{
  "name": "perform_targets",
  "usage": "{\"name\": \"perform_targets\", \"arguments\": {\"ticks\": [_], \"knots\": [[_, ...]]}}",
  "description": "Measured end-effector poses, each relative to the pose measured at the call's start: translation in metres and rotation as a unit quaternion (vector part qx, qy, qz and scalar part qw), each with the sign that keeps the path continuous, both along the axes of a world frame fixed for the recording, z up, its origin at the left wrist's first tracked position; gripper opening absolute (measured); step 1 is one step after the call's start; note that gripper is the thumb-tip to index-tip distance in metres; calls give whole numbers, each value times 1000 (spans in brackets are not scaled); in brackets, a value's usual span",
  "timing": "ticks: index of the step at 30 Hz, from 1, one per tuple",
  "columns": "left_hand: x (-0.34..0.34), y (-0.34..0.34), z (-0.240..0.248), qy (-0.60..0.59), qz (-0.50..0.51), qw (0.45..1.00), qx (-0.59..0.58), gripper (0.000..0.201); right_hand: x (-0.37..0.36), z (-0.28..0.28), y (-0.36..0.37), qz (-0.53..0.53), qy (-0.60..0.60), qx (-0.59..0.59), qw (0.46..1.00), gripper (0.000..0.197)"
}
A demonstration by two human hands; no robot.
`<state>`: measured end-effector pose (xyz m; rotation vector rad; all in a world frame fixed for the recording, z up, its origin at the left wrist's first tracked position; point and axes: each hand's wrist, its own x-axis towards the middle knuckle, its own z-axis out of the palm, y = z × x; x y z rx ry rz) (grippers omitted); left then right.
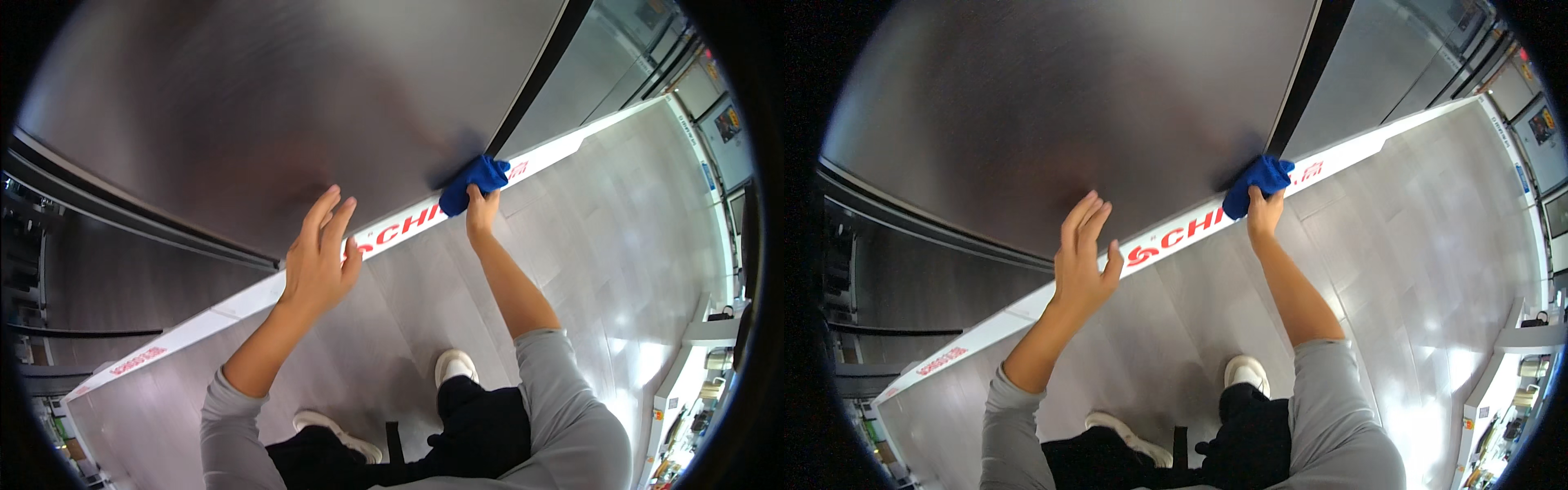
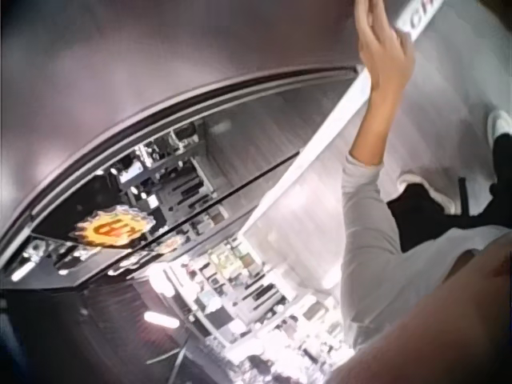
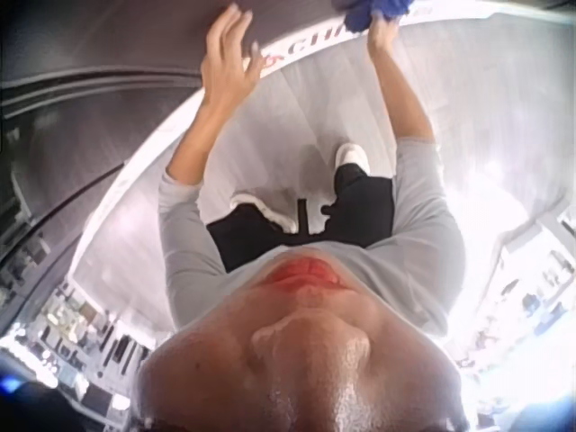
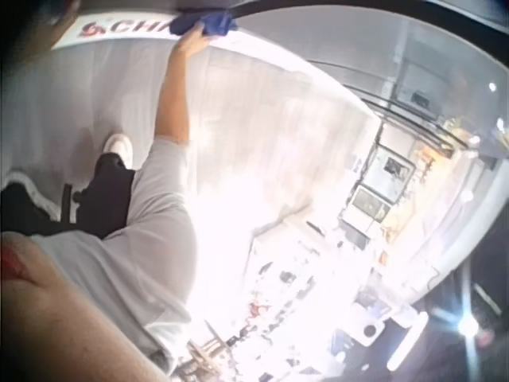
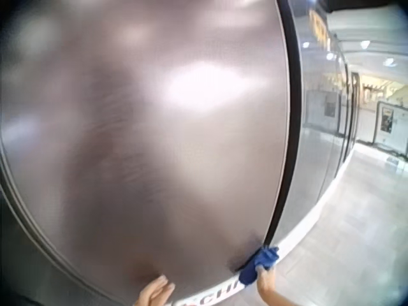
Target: The person wipes the surfaces of several kitchen appliances, including a coffee maker and a kettle, using a blue cloth. They move the items slightly to reach different areas and continue wiping the surrounding surfaces.
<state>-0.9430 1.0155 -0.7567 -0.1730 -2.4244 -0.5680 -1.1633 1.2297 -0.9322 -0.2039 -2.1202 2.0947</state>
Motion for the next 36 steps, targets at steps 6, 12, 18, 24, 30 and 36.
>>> {"name": "perform_targets", "arguments": {"ticks": [6, 12, 18, 24, 30, 36], "knots": [[-4, -10, 39, 131, 3, 990, 58, 47, 3, 80, -7, 50, -32, -268, 962, 49], [3, 10, 167, 126, -19, 962, 241, 56, 14, 288, -7, 98, -49, -347, 932, 32], [33, 6, 281, -3, -54, 964, 261, 65, 30, 482, -18, 120, -10, -323, 939, 32], [33, -1, 405, -81, -36, 949, 304, 68, 19, 609, -17, 105, 36, -264, 958, 34], [35, 7, 479, -111, -25, 935, 335, 67, 22, 696, -9, 101, 77, -133, 983, 47], [46, 26, 570, -116, 5, 940, 320, 64, 34, 770, -14, 75, 222, 15, 972, 46]]}}
